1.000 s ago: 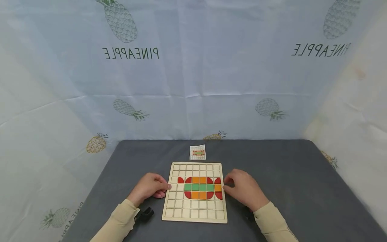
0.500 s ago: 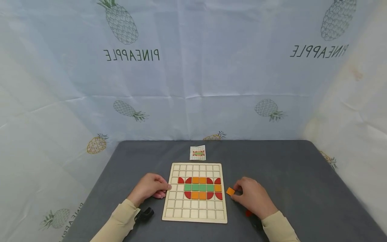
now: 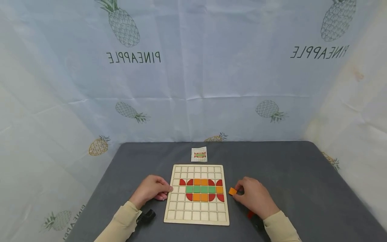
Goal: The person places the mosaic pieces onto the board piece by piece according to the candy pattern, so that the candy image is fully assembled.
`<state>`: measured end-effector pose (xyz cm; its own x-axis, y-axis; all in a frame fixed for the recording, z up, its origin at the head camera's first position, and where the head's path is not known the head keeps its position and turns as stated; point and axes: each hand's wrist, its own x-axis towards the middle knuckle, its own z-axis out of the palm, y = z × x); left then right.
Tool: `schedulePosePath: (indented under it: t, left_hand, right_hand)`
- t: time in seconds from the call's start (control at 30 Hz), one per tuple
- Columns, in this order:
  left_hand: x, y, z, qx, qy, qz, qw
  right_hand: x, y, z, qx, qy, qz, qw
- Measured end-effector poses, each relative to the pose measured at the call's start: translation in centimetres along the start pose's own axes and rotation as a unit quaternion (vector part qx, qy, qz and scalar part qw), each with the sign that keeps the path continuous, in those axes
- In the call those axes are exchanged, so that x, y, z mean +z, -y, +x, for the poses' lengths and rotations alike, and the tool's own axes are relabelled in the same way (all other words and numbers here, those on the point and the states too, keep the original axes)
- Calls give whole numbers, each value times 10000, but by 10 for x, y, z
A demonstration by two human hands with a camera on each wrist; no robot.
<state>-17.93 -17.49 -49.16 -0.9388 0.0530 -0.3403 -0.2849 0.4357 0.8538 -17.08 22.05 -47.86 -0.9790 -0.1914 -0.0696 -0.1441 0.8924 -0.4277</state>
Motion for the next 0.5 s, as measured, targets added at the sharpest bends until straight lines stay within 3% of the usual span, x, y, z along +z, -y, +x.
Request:
schedulePosePath:
  t: [0.2, 0.5]
  left_hand:
    - [-1, 1, -1, 31, -23, -10, 10000]
    - [-1, 1, 0, 42, -49, 38, 10000]
  right_hand:
    - [-5, 15, 8, -248, -153, 27, 9996]
    - [9, 67, 34, -625, -79, 312, 9975]
